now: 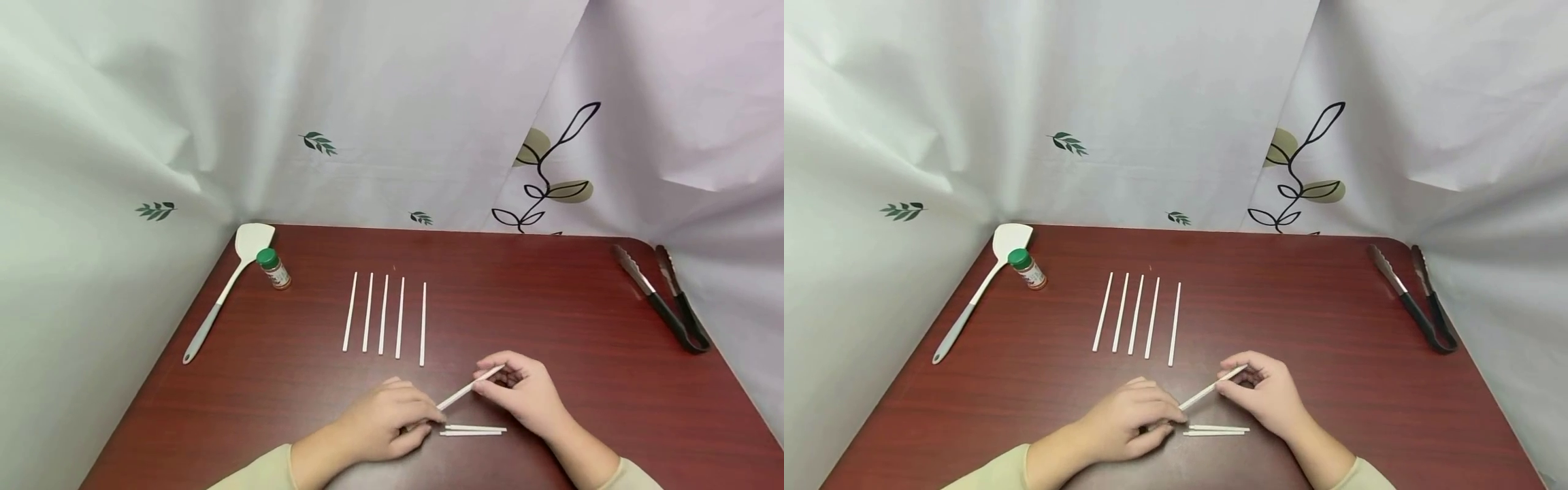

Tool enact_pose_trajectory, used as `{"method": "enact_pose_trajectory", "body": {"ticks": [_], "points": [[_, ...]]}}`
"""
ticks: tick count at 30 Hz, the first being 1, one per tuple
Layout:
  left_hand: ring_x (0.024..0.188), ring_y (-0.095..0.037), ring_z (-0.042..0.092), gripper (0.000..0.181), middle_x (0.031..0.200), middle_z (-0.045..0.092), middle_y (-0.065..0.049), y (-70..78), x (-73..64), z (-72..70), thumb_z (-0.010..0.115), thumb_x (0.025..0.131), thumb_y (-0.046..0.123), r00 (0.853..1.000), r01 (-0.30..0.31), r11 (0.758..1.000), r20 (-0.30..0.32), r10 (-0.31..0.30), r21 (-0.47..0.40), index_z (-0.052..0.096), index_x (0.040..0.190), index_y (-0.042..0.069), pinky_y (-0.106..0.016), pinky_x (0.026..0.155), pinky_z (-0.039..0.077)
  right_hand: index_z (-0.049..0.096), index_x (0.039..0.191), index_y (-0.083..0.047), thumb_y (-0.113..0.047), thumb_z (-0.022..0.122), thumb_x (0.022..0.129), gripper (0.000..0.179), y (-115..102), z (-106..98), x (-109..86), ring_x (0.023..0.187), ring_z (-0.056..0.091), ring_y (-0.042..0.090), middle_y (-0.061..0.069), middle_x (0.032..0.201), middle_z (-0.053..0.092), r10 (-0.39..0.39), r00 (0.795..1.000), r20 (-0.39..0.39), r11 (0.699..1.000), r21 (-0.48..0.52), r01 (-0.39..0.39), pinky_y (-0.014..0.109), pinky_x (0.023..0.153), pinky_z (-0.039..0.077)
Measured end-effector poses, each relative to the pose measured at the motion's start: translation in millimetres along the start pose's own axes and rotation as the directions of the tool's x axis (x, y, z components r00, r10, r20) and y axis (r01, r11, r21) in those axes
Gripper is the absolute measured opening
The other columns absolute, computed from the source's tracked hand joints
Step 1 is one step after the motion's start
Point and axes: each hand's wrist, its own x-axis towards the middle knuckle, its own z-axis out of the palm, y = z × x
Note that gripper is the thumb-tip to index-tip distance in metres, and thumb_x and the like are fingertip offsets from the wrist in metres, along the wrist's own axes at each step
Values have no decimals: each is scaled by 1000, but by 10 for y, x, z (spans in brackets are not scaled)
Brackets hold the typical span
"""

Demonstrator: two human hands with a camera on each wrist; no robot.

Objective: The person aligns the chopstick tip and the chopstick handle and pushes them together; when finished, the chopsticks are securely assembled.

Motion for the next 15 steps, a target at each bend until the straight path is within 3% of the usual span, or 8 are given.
{"method": "enact_pose_trajectory", "body": {"ticks": [3,7,12,15], "points": [[105,0,63,40,120,72,12,13,46,26,80,89,20,998,-25,1000,64,26,-19,74,129,20,-22,100,47,56,123,19,21,76,84,43,-13,-43,29,84,74,13,20,94,76,57,998,-19,997,62,-55,24,71,58],[111,-3,63,52,128,71,9,9,89,56,83,89,30,991,-52,999,121,54,-16,69,138,18,-22,102,45,43,128,21,21,73,87,51,-1,-53,109,86,73,13,16,95,77,99,993,-57,991,98,-94,22,73,56],[108,-4,65,51,126,73,8,-18,183,108,84,91,35,992,-56,998,118,51,42,70,137,16,-21,97,46,44,129,21,19,73,88,51,67,-43,280,85,73,11,10,93,78,131,986,-105,989,84,-122,20,72,55],[105,-4,65,48,121,74,9,-36,243,146,84,90,36,995,-20,997,101,12,79,72,133,17,-22,96,46,50,129,20,14,76,89,48,124,-56,398,84,71,9,11,91,77,129,985,-116,991,37,-126,20,71,54]]}}
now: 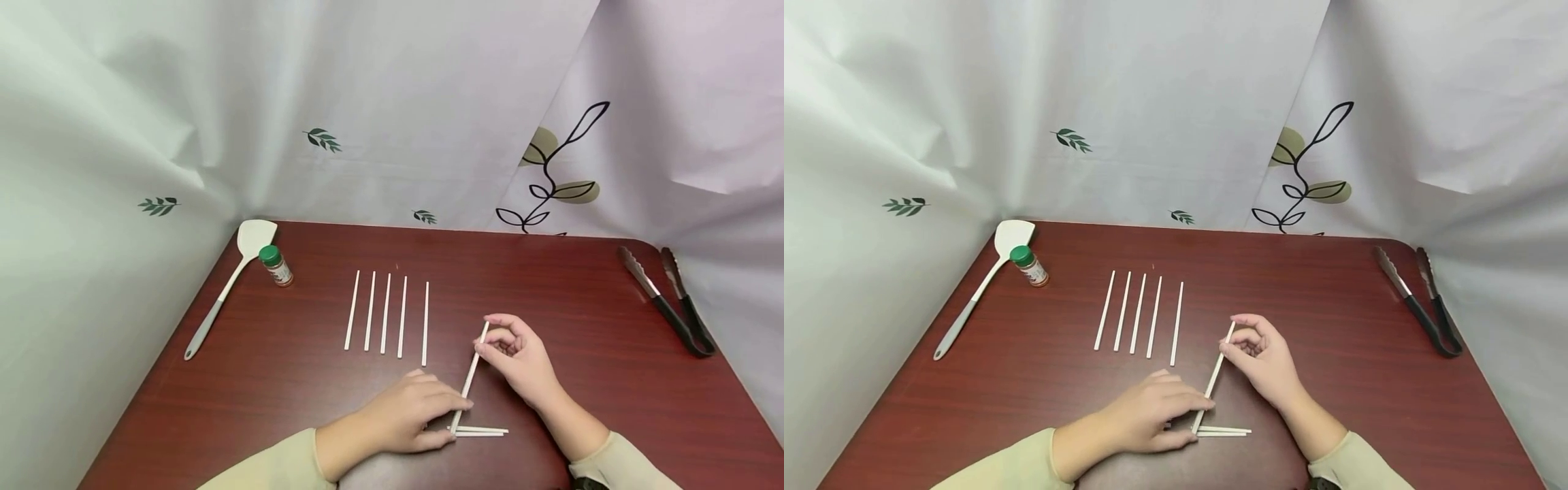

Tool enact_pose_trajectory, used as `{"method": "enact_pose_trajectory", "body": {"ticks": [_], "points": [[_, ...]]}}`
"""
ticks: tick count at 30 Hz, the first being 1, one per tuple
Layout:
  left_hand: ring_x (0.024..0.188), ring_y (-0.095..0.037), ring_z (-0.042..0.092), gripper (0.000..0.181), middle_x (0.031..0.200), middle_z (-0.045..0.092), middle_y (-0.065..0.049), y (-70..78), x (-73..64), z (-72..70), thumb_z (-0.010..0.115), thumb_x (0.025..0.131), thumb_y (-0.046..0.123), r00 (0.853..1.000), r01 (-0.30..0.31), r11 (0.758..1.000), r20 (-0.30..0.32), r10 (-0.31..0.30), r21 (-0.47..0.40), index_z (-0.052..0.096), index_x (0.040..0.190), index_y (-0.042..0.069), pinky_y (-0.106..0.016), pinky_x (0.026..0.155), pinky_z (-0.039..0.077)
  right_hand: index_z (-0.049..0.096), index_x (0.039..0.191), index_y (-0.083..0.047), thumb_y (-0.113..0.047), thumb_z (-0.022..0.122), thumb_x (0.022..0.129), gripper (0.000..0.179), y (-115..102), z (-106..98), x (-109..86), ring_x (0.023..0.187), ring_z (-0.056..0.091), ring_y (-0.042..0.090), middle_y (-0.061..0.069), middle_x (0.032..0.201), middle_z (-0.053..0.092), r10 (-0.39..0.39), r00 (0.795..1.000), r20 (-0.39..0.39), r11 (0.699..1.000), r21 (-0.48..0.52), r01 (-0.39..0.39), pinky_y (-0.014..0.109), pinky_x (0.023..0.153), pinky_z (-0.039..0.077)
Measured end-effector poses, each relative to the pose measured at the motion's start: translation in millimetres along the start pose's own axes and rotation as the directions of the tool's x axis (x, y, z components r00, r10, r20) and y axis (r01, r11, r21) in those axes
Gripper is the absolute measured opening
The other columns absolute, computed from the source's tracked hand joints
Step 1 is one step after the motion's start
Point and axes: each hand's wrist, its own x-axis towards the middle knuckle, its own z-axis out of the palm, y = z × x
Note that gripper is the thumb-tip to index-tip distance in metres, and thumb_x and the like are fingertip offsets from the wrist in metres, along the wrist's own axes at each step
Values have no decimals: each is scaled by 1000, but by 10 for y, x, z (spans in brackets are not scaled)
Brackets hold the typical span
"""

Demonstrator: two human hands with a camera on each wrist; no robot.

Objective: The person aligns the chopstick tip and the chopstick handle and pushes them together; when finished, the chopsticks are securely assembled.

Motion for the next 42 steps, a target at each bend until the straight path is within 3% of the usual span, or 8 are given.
{"method": "enact_pose_trajectory", "body": {"ticks": [6,12,16,22,28,36,42], "points": [[105,-7,62,53,120,70,11,-34,71,80,87,84,40,988,155,987,-14,-155,32,71,130,21,-25,89,44,62,126,12,13,79,87,43,92,-73,269,84,67,14,16,95,72,-88,993,80,983,-152,99,21,70,54],[118,-12,61,51,131,65,6,-89,125,114,91,81,42,966,259,963,-14,-259,73,74,125,23,-34,95,45,72,119,0,3,87,82,40,184,-174,504,90,64,23,9,98,71,-162,979,125,902,-382,199,25,78,51],[126,-15,59,46,138,65,3,-121,157,125,90,83,41,950,310,945,6,-312,103,75,123,25,-38,96,44,74,114,-7,-6,91,81,37,246,-206,663,98,58,23,1,100,69,-170,973,153,853,-471,223,29,86,46],[126,-16,59,36,136,67,4,-168,228,137,87,86,40,921,387,903,-26,-389,184,78,118,28,-41,93,44,74,111,-9,-16,91,82,34,309,-160,907,110,52,26,-1,99,67,-123,974,189,798,-565,210,41,96,39],[129,-21,57,31,134,68,6,-211,295,147,85,88,40,889,451,862,-32,-457,230,80,116,29,-43,95,43,75,110,-12,-25,87,86,30,345,-62,1083,113,50,32,1,100,66,-45,979,197,743,-649,165,53,98,33],[139,-29,55,30,135,68,4,-252,311,159,82,92,40,884,457,851,-28,-467,258,78,119,27,-46,101,44,75,110,-13,-27,85,87,28,373,37,1178,116,49,33,3,103,65,-19,985,174,709,-692,136,55,96,32],[140,-29,54,36,138,68,3,-257,310,160,79,94,42,872,476,828,-33,-489,296,75,125,24,-46,101,44,75,127,-18,-28,74,87,41,354,84,1172,128,42,41,9,122,59,59,977,205,628,-769,123,61,101,30]]}}
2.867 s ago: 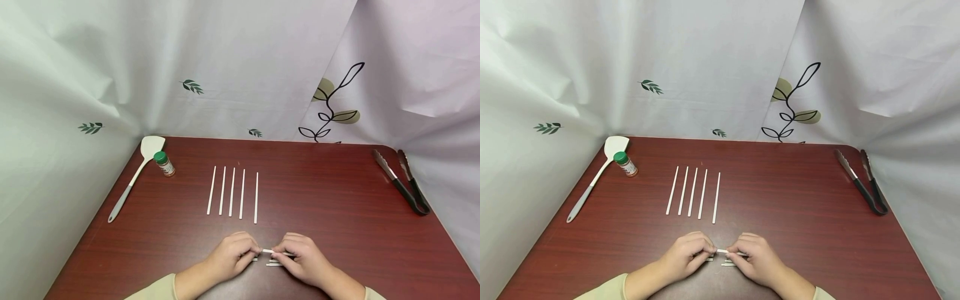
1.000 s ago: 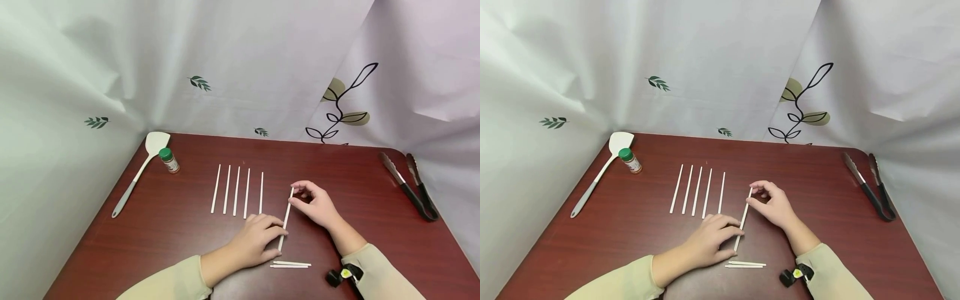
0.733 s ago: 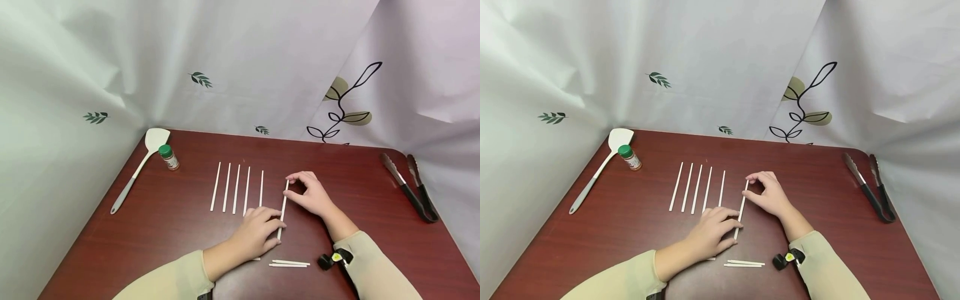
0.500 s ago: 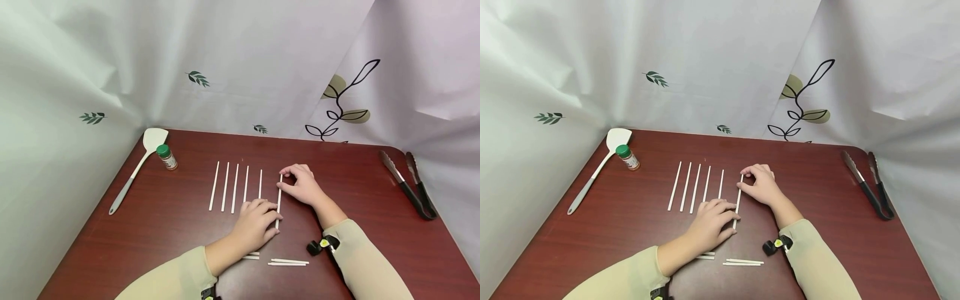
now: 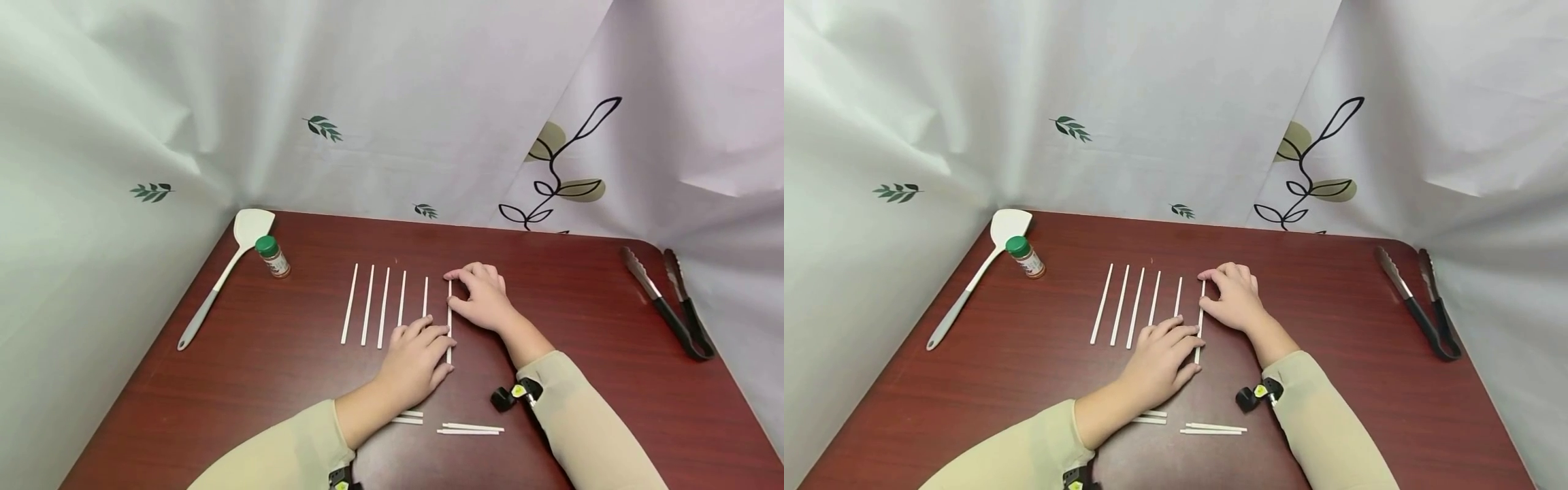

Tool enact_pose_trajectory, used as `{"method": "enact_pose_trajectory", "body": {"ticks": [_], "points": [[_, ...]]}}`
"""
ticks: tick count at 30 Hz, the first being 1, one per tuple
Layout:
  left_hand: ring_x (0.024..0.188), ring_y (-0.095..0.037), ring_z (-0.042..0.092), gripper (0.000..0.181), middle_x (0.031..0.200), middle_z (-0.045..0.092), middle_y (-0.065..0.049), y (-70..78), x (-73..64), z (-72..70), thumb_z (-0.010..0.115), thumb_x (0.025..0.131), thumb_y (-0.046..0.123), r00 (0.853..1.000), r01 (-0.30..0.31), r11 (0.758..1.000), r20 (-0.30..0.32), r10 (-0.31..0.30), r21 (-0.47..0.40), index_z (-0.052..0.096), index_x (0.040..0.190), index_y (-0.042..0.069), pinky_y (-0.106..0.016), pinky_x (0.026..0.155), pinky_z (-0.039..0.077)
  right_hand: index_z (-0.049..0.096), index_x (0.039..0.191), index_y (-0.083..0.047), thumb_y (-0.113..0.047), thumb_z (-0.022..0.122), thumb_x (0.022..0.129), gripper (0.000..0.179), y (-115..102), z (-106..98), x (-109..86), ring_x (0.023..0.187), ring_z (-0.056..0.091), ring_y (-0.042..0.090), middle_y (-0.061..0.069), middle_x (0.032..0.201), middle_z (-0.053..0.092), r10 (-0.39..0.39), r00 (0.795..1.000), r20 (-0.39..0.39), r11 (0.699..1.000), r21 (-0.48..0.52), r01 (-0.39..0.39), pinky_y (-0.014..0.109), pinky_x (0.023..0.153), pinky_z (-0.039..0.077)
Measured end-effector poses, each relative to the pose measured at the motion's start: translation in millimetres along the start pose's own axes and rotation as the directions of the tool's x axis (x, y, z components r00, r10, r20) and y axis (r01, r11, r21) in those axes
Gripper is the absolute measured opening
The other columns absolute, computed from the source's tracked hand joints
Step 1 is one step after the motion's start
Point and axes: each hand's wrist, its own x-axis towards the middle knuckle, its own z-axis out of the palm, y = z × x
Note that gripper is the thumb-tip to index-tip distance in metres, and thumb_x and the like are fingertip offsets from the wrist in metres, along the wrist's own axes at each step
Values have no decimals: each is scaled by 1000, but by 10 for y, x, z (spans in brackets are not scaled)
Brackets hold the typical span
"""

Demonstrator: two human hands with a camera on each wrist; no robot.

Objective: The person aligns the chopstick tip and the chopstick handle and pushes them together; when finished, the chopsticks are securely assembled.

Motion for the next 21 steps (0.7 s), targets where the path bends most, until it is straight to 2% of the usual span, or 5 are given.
{"method": "enact_pose_trajectory", "body": {"ticks": [5,13,21], "points": [[140,-28,54,36,138,68,4,-12,-9,25,77,95,41,1000,0,999,-15,1,37,74,127,24,-46,101,44,70,138,-17,-35,76,92,50,-1,-4,-22,131,41,42,12,129,57,-4,1000,5,999,-41,4,62,104,30],[137,-26,56,36,138,68,4,-41,-19,54,79,94,41,998,-21,997,-53,25,80,75,126,24,-45,99,46,73,136,-16,-39,78,94,48,12,1,-31,130,43,42,12,128,59,-19,1000,-13,999,-38,18,62,103,32],[137,-24,55,36,142,66,4,-33,-21,54,75,98,39,999,-14,996,-31,17,94,73,131,25,-46,101,46,71,140,-19,-38,76,98,47,10,-2,-43,131,41,41,12,129,57,-24,1000,9,998,-52,25,63,106,30]]}}
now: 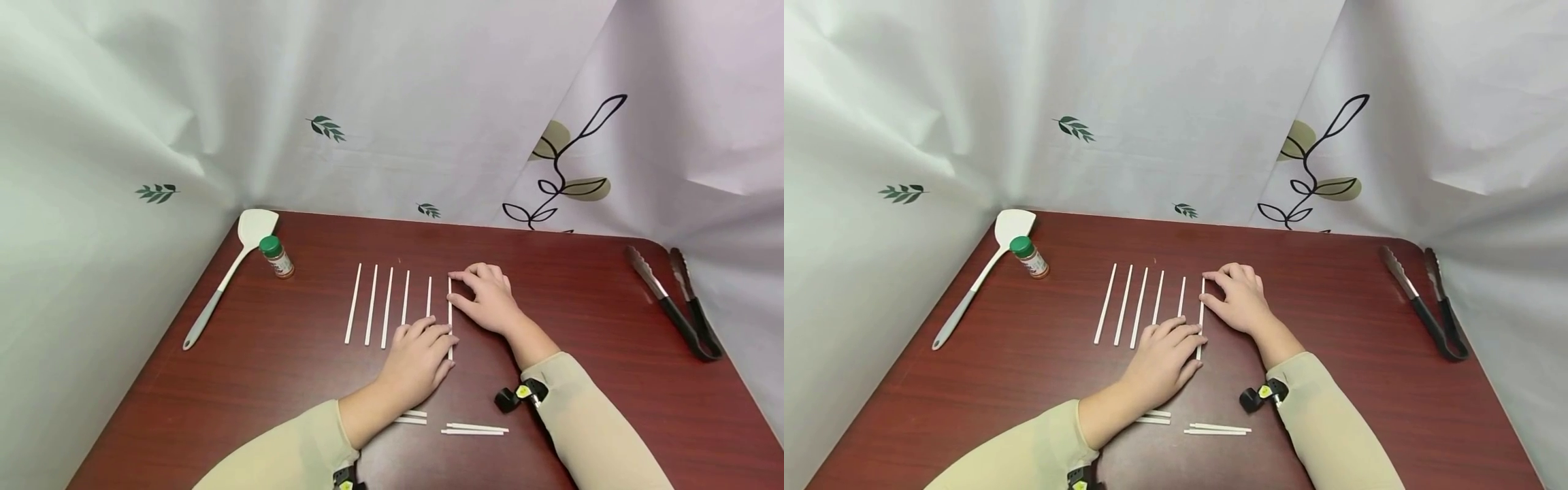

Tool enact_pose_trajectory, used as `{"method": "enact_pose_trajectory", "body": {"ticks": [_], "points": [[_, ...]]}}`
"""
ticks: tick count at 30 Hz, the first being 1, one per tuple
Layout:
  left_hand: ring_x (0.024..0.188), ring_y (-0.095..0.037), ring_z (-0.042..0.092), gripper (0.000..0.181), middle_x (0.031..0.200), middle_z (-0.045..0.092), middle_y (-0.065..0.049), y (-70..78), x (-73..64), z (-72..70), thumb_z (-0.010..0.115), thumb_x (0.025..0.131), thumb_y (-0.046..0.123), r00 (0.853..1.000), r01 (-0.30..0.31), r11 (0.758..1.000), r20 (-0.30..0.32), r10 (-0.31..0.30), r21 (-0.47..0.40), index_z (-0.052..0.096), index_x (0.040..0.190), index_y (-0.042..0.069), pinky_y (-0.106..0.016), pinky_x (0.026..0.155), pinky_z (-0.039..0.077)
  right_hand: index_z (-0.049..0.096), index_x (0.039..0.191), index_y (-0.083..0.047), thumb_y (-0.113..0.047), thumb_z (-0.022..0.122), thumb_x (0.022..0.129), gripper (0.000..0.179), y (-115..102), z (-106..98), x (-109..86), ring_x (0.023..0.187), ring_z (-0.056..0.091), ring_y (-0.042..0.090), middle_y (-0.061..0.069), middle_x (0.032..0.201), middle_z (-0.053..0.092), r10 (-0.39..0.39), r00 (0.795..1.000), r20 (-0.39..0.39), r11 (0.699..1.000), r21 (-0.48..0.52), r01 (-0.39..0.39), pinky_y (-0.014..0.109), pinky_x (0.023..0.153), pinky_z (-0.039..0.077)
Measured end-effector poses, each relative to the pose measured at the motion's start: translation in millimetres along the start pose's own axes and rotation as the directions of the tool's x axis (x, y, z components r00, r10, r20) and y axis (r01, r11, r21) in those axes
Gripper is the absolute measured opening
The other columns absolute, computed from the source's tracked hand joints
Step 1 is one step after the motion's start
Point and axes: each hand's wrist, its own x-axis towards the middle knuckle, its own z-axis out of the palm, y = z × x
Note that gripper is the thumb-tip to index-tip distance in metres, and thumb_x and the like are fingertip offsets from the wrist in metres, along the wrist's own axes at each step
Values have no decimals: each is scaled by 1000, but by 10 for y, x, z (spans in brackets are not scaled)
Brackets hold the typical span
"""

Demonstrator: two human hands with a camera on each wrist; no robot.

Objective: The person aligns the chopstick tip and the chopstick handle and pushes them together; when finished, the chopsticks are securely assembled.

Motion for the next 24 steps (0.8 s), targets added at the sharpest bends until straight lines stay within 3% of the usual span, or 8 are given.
{"method": "enact_pose_trajectory", "body": {"ticks": [6,9,13,18,24], "points": [[138,-25,53,43,147,61,-1,-8,1,-12,74,97,39,999,26,999,22,-25,-42,69,136,21,-47,101,46,71,141,-18,-37,75,99,46,19,-4,0,131,42,40,12,130,58,2,1000,-6,1000,20,-2,63,106,30],[136,-25,55,43,145,61,-2,-14,-1,-22,75,96,39,1000,4,997,-5,-5,-83,69,134,20,-47,100,46,72,138,-16,-34,76,99,42,21,-2,-3,131,43,39,11,129,61,14,1000,-23,998,62,-13,62,107,30],[130,-23,58,40,139,63,-3,-8,10,-36,78,94,35,993,-79,985,-93,65,-154,71,129,18,-46,97,48,74,132,-13,-26,74,100,35,29,-2,-14,130,46,39,10,126,66,15,998,-65,993,120,-7,62,108,30],[125,-19,61,29,132,67,-2,16,6,-81,76,95,28,966,-197,959,-206,154,-205,73,122,17,-43,94,50,77,122,-9,-17,76,98,25,39,1,-50,121,53,37,10,118,71,-16,989,-150,981,188,44,56,105,36],[121,-15,63,24,130,68,0,16,-69,-154,63,102,17,942,-307,918,-218,255,-252,72,125,16,-35,98,48,80,111,-9,-9,78,95,16,36,27,-92,111,58,33,7,107,74,-72,968,-241,965,227,128,47,97,42]]}}
